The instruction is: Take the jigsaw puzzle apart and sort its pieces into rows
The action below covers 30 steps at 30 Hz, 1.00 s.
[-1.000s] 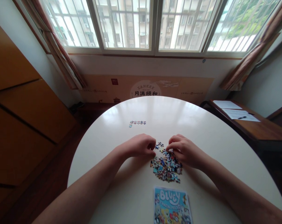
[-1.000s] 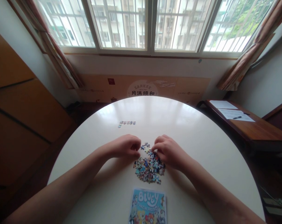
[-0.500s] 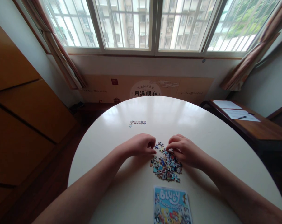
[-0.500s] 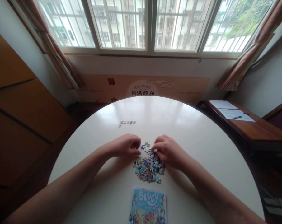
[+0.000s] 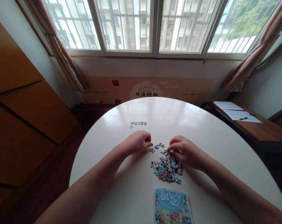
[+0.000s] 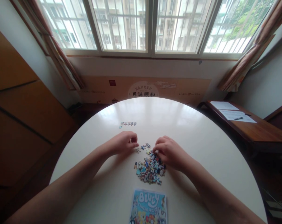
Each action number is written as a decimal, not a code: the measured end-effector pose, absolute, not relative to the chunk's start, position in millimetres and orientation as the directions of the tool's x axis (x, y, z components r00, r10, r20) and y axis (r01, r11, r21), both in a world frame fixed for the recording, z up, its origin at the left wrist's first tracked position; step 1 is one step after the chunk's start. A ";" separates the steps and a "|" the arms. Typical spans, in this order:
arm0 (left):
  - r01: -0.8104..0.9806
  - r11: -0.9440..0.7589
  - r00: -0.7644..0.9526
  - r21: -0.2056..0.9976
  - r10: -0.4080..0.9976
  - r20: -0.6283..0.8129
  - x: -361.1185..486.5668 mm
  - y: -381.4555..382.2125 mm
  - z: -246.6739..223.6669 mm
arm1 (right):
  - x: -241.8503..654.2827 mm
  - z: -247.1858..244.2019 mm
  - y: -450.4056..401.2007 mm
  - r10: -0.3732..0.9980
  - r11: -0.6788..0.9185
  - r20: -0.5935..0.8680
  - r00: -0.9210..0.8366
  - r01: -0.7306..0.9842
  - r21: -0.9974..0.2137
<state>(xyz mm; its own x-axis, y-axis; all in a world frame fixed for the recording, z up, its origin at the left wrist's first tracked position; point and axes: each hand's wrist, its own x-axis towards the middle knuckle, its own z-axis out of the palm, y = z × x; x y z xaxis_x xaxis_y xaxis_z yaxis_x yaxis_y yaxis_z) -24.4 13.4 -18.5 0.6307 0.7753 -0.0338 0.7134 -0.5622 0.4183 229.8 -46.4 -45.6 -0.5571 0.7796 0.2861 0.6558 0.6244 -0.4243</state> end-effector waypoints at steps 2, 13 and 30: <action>0.721 -0.567 0.624 0.399 0.781 -0.018 -28.0 13.4 -16.7 | 230.1 -44.6 -46.5 0.777 0.627 0.283 -0.562 0.649 -0.432; 0.805 -0.548 0.577 0.226 0.812 -0.087 -14.3 -6.8 -10.0 | 240.5 -45.5 -42.4 0.773 0.634 0.340 -0.535 0.642 -0.432; 0.898 -0.347 0.302 0.270 0.933 0.194 -30.6 38.0 -38.7 | 241.3 -43.4 -43.0 0.780 0.624 0.323 -0.537 0.622 -0.473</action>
